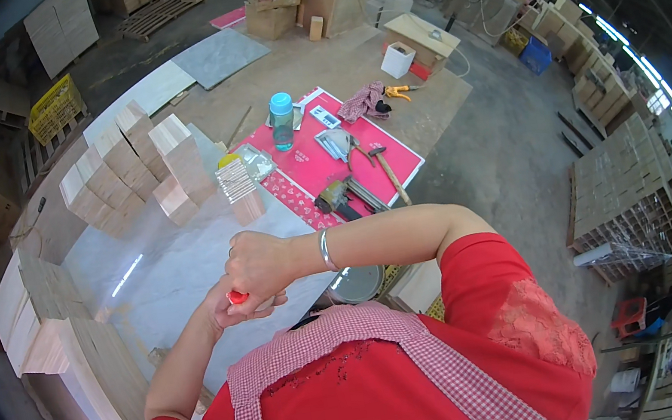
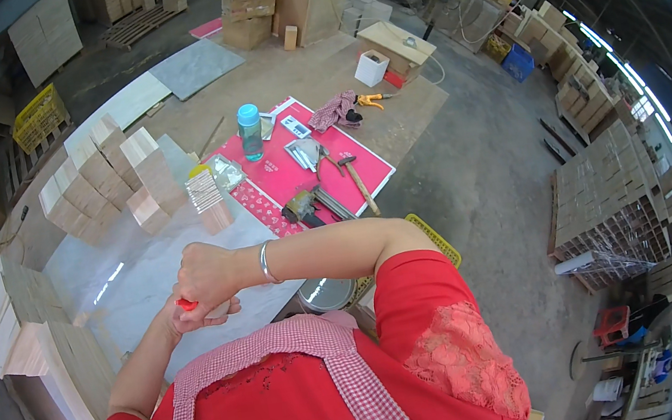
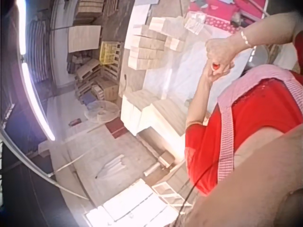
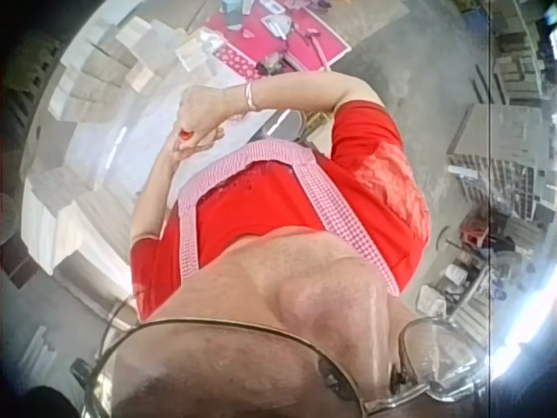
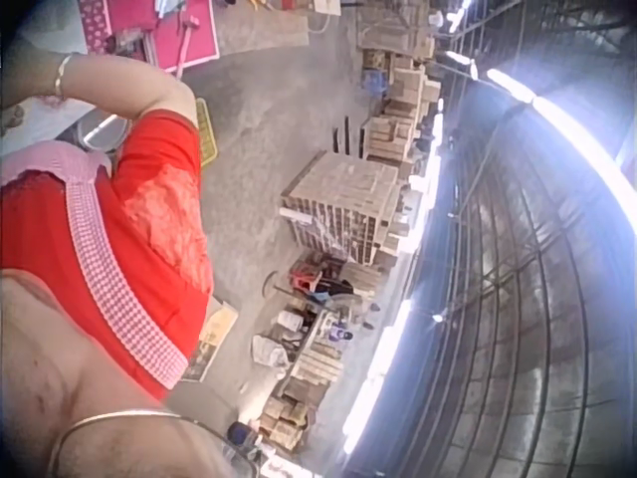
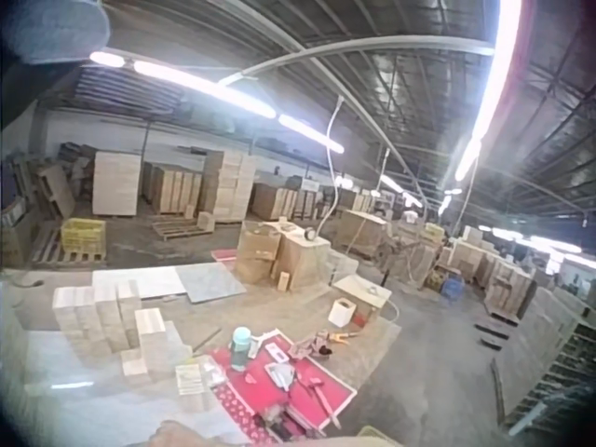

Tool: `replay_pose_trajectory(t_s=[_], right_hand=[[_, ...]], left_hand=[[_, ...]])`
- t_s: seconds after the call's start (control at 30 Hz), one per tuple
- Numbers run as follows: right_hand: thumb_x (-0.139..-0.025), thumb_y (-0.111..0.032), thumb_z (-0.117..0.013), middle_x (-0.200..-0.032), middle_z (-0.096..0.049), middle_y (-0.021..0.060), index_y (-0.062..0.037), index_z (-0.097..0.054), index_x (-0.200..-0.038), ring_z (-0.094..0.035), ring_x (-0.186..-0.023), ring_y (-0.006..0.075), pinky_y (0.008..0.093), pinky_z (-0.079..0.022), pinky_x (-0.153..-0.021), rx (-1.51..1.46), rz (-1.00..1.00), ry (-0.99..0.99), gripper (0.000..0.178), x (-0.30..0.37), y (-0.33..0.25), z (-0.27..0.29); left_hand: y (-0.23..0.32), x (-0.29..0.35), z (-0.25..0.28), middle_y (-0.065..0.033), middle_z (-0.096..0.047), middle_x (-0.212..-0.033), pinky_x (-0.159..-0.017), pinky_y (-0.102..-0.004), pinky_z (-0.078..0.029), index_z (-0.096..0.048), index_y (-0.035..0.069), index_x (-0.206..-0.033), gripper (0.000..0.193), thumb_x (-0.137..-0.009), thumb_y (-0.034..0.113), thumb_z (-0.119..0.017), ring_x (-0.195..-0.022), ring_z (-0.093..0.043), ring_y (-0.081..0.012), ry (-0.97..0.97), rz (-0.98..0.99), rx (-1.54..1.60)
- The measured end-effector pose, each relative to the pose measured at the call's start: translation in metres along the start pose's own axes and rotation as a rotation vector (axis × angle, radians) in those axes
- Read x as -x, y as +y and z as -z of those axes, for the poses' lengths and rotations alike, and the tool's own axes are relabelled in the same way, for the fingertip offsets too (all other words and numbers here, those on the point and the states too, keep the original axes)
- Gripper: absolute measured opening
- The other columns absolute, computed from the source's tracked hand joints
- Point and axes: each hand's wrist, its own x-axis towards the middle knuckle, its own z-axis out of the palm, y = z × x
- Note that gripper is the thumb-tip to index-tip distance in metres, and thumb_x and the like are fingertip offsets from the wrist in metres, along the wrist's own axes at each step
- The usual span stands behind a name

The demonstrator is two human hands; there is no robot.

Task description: Assembling wooden boxes using glue and a pneumatic nail gun.

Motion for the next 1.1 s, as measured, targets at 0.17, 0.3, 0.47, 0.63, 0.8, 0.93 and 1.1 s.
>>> replay_pose_trajectory(t_s=[0.17,0.3,0.47,0.63,0.8,0.93,1.1], right_hand=[[-0.08,-0.053,-0.058,-0.057,-0.064,0.0107,-0.0117,-0.069,-0.065,-0.064,-0.055,0.0273,0.0406,-0.046,-0.057,-0.02,-0.163,0.08,0.045,0.008,0.001,-0.026],[-0.076,-0.047,-0.059,-0.055,-0.062,0.0118,-0.0109,-0.064,-0.058,-0.063,-0.052,0.0277,0.0409,-0.047,-0.054,-0.038,-0.276,0.184,0.041,0.006,0.006,-0.044],[-0.076,-0.044,-0.063,-0.059,-0.064,0.0105,-0.0091,-0.065,-0.066,-0.065,-0.055,0.0269,0.04,-0.048,-0.052,-0.07,-0.399,0.22,0.036,0.012,0.006,-0.049],[-0.08,-0.052,-0.066,-0.061,-0.065,0.0072,-0.0063,-0.067,-0.081,-0.066,-0.057,0.0263,0.0369,-0.05,-0.056,-0.135,-0.466,0.037,0.046,0.012,0.01,-0.053],[-0.077,-0.049,-0.074,-0.091,-0.069,0.0115,-0.0058,-0.064,-0.105,-0.068,-0.08,0.0261,0.0385,-0.053,-0.07,-0.527,-0.592,-0.077,0.052,0.034,0.022,-0.083],[-0.076,-0.036,-0.08,-0.124,-0.06,0.0179,-0.006,-0.058,-0.12,-0.059,-0.112,0.0345,0.0451,-0.05,-0.087,-0.087,-0.566,-0.082,0.058,0.077,0.052,-0.163],[-0.081,-0.027,-0.076,-0.129,-0.055,0.0196,-0.0099,-0.057,-0.128,-0.059,-0.109,0.0384,0.0463,-0.049,-0.09,-0.153,-0.542,-0.206,0.054,0.144,0.077,-0.264]], left_hand=[[-0.013,-0.021,0.027,-0.0147,-0.066,-0.102,-0.066,-0.0412,-0.054,-0.059,0.007,-0.114,0.051,-0.093,0.051,-0.046,-0.086,-0.065,-0.0313,0.0,-0.05,0.252],[-0.024,-0.034,0.047,-0.0116,-0.067,-0.101,-0.061,-0.0395,-0.055,-0.059,0.008,-0.114,0.044,-0.094,0.045,-0.048,-0.082,-0.066,-0.0267,0.115,-0.22,0.386],[-0.009,-0.032,0.014,-0.0088,-0.068,-0.102,-0.077,-0.0372,-0.059,-0.062,0.008,-0.106,0.026,-0.095,0.03,-0.055,-0.088,-0.069,-0.0203,0.013,-0.248,0.656],[-0.028,-0.046,0.033,-0.0083,-0.067,-0.097,-0.071,-0.0385,-0.058,-0.06,0.01,-0.105,0.022,-0.095,0.03,-0.054,-0.086,-0.069,-0.0212,0.155,-0.268,0.671],[-0.053,-0.041,0.061,-0.013,-0.065,-0.098,-0.065,-0.0368,-0.056,-0.059,0.008,-0.103,0.025,-0.094,0.031,-0.054,-0.084,-0.067,-0.0236,0.602,-0.354,0.592],[-0.082,-0.028,0.08,-0.0139,-0.065,-0.099,-0.066,-0.0383,-0.056,-0.058,0.008,-0.103,0.027,-0.095,0.032,-0.052,-0.086,-0.067,-0.027,0.529,-0.349,0.828],[-0.088,-0.026,0.063,-0.0139,-0.065,-0.099,-0.067,-0.0384,-0.056,-0.058,0.009,-0.105,0.029,-0.096,0.035,-0.051,-0.087,-0.067,-0.0287,0.666,-0.318,0.887]])
